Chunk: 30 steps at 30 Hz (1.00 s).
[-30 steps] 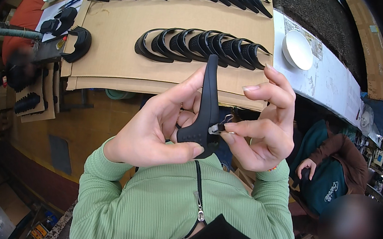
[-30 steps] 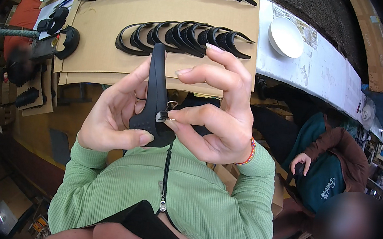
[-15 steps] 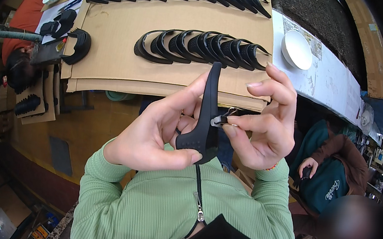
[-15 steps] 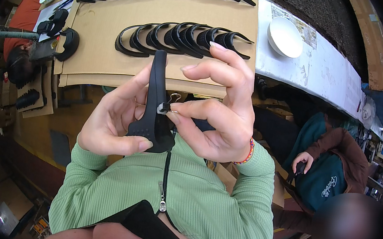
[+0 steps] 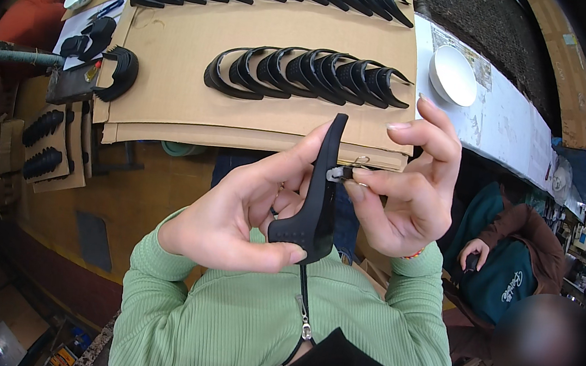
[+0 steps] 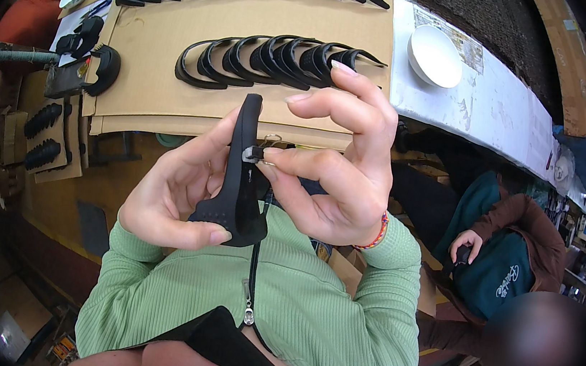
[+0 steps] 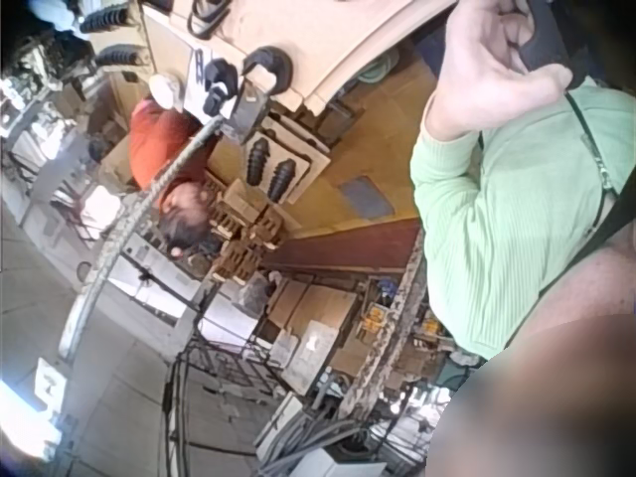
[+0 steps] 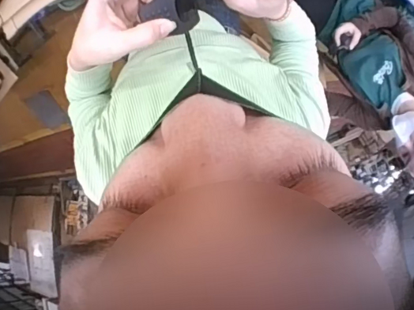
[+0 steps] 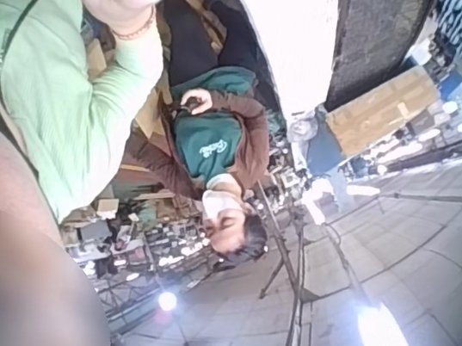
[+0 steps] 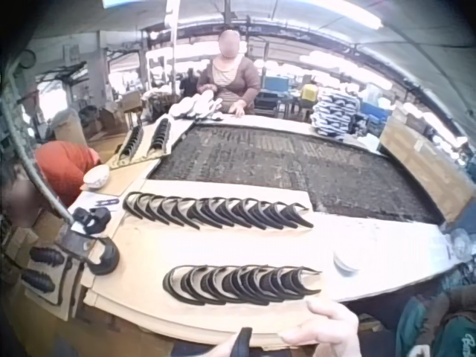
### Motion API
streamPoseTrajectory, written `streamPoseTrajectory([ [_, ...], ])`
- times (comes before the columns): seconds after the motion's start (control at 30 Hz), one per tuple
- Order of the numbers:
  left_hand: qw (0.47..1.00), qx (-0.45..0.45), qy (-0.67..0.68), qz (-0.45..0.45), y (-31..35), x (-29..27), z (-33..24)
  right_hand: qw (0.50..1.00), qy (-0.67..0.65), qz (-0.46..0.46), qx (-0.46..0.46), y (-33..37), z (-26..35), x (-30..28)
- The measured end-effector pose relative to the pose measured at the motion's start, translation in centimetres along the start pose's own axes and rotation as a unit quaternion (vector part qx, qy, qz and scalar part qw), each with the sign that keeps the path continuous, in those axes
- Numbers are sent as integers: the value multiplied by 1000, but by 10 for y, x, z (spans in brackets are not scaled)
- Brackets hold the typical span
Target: The person repeatedly picks up black curved plastic parts from a cardboard sheet, applies a white substance to a small area on the back using a small tool, and places them back in a row. The process is repeated for multiple parts.
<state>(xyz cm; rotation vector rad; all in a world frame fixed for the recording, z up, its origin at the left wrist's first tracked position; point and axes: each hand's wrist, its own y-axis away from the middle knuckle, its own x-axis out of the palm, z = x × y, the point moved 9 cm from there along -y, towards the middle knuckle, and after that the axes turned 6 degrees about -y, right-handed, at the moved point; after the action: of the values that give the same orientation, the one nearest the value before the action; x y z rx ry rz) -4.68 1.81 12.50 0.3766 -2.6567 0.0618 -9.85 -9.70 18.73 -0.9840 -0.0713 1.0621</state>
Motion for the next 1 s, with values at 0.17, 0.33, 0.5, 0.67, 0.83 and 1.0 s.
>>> streamPoseTrajectory([
  [0.17,1000,-4,-2,17,-1,3,-1,1000,24,-13,-13,0,1,-2],
  [0.33,1000,-8,13,23,-1,6,0,999,40,1,-2,2,0,-1],
  [0.5,999,-20,25,27,0,8,5,998,63,-6,-4,1,0,-3],
  [0.67,998,-40,10,38,5,6,10,997,82,-14,-3,-1,2,-4],
  [0.83,998,-41,-23,50,5,5,12,994,98,-48,-15,-3,1,-10],
  [1.0,996,-45,-49,54,6,3,12,987,-62,-95,111,2,-32,-17],
])
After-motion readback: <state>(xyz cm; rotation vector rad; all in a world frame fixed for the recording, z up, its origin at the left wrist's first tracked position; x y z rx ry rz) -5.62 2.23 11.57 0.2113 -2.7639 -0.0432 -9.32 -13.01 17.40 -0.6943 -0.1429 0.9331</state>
